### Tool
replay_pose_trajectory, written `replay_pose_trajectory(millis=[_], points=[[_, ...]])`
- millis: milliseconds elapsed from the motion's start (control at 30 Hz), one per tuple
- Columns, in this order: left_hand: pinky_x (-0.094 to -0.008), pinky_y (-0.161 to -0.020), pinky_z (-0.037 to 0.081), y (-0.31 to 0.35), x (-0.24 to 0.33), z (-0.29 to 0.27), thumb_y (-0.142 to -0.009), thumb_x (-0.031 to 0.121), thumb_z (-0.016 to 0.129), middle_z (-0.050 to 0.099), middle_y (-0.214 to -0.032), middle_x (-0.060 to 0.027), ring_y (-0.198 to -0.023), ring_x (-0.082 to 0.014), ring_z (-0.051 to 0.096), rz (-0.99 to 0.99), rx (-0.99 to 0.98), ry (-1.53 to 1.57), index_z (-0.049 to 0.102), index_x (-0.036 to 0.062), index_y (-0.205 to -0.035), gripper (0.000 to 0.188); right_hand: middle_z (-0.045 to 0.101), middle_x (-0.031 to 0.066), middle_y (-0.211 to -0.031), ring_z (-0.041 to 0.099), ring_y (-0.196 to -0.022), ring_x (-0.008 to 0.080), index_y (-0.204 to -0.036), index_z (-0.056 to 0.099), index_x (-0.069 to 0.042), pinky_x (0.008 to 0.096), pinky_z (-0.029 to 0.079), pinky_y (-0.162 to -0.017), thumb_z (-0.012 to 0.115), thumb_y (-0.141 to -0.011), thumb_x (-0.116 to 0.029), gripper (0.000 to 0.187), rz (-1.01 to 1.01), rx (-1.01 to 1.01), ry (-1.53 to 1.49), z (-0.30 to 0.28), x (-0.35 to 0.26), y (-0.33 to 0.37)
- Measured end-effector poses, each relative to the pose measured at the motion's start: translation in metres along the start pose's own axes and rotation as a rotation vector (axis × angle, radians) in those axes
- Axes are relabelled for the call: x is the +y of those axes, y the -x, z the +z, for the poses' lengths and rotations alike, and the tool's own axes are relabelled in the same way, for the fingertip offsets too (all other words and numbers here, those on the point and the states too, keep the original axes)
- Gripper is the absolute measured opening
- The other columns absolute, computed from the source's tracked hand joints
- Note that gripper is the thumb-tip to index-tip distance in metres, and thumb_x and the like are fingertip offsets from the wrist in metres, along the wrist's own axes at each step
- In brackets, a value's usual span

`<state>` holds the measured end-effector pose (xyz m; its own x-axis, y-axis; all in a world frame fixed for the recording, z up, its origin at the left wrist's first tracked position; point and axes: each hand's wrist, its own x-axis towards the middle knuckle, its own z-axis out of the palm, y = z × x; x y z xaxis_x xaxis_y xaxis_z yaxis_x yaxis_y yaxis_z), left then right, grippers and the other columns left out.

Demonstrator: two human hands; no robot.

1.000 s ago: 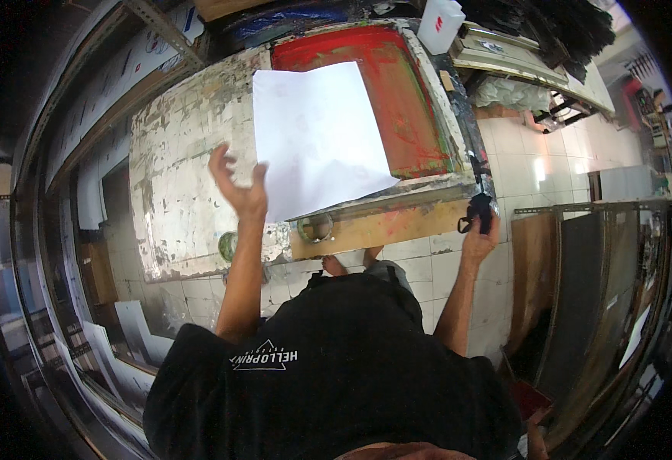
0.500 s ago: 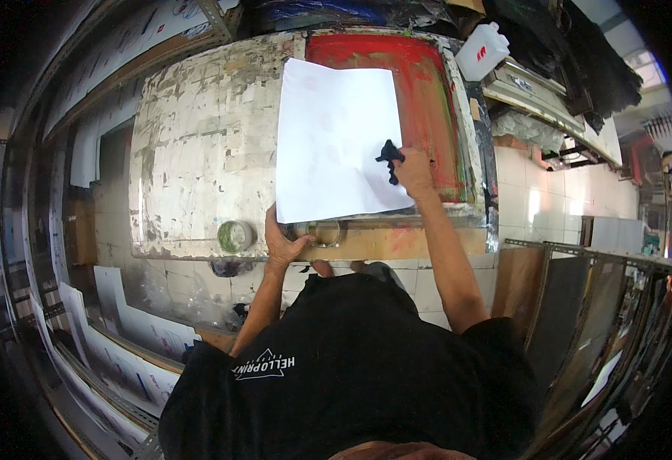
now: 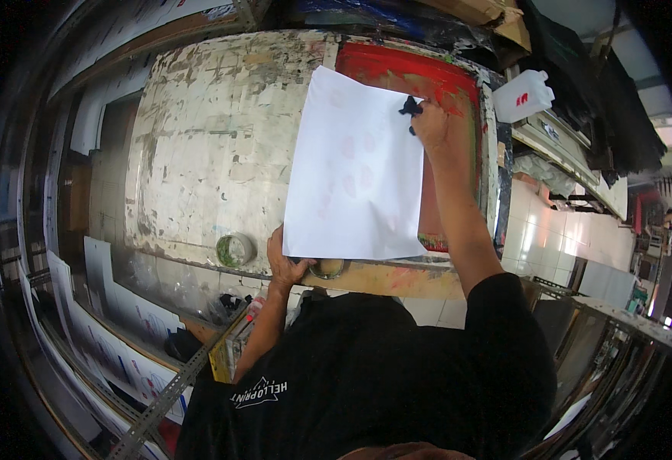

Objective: The person positions a white sheet of paper on a screen printing frame, secures it with tape, and then wipes the frame surface with a cloth. The person handles the paper, tape, and cloth while working at a cluttered table.

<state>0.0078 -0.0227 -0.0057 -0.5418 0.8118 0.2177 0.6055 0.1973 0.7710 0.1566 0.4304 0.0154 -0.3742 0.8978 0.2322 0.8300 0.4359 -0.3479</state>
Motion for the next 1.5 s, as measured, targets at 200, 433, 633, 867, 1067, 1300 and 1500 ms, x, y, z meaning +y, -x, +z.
replay_pose_trajectory(millis=[200,433,633,867,1067,1300,1500], points=[[-0.0470,-0.086,0.041,-0.003,-0.002,0.002,-0.064,0.067,0.072,0.058,-0.111,-0.0222,-0.098,-0.0400,0.056,-0.007,0.010,-0.013,0.048,-0.0045,-0.128,0.098,0.068,0.0207,-0.093,0.066,-0.088,0.0384,-0.093,0.072,-0.004,0.0463,0.052,-0.084,0.065,-0.069,-0.010,0.026,-0.044,0.051,-0.005,0.015,0.009,-0.048],[-0.0474,-0.088,0.043,-0.003,0.001,0.005,-0.066,0.062,0.072,0.059,-0.111,-0.0222,-0.100,-0.0397,0.057,-0.061,0.057,0.042,0.048,-0.0047,-0.127,0.093,0.067,0.0204,-0.094,0.065,-0.088,0.0403,-0.090,0.071,-0.005,0.0483,0.053,-0.080,0.063,-0.068,-0.008,0.023,-0.108,0.026,-0.078,0.011,0.017,-0.021],[-0.0470,-0.090,0.044,-0.003,0.003,0.002,-0.065,0.059,0.074,0.058,-0.112,-0.0218,-0.102,-0.0399,0.058,-0.042,0.076,0.067,0.048,-0.0044,-0.127,0.092,0.065,0.0205,-0.095,0.063,-0.089,0.0392,-0.087,0.068,-0.002,0.0466,0.051,-0.080,0.063,-0.066,-0.001,0.022,-0.013,-0.189,-0.162,-0.035,0.000,0.092],[-0.0463,-0.092,0.044,0.001,-0.003,0.004,-0.062,0.057,0.078,0.058,-0.116,-0.0225,-0.105,-0.0397,0.058,-0.058,0.089,0.156,0.047,-0.0056,-0.129,0.096,0.065,0.0196,-0.092,0.063,-0.088,0.0385,-0.080,0.067,0.002,0.0448,0.051,-0.077,0.061,-0.064,0.002,0.017,-0.077,-0.322,-0.162,-0.092,-0.017,0.202],[-0.0430,-0.094,0.046,-0.004,0.005,0.000,-0.061,0.051,0.082,0.058,-0.117,-0.0241,-0.108,-0.0358,0.058,-0.017,0.039,0.162,0.045,-0.0082,-0.128,0.096,0.068,0.0190,-0.089,0.065,-0.086,0.0351,-0.090,0.070,0.001,0.0405,0.049,-0.081,0.064,-0.066,0.001,0.025,0.040,-0.485,-0.198,-0.112,-0.009,0.228],[-0.0391,-0.099,0.044,-0.003,0.008,-0.012,-0.059,0.028,0.089,0.052,-0.122,-0.0184,-0.111,-0.0292,0.054,-0.082,-0.016,0.481,0.035,-0.0009,-0.138,0.099,0.069,0.0167,-0.093,0.068,-0.084,0.0304,-0.102,0.067,0.001,0.0365,0.052,-0.079,0.077,-0.067,-0.005,0.036,0.072,-0.078,-0.365,-0.200,0.022,0.259],[-0.0393,-0.086,0.044,-0.004,0.021,-0.041,-0.059,0.028,0.088,0.048,-0.126,-0.0123,-0.103,-0.0257,0.051,-0.011,0.039,0.401,0.036,0.0023,-0.139,0.099,0.069,0.0181,-0.092,0.067,-0.080,0.0301,-0.104,0.065,0.002,0.0387,0.052,-0.076,0.068,-0.075,-0.004,0.030,0.634,0.472,-0.354,-0.220,0.079,0.351]])
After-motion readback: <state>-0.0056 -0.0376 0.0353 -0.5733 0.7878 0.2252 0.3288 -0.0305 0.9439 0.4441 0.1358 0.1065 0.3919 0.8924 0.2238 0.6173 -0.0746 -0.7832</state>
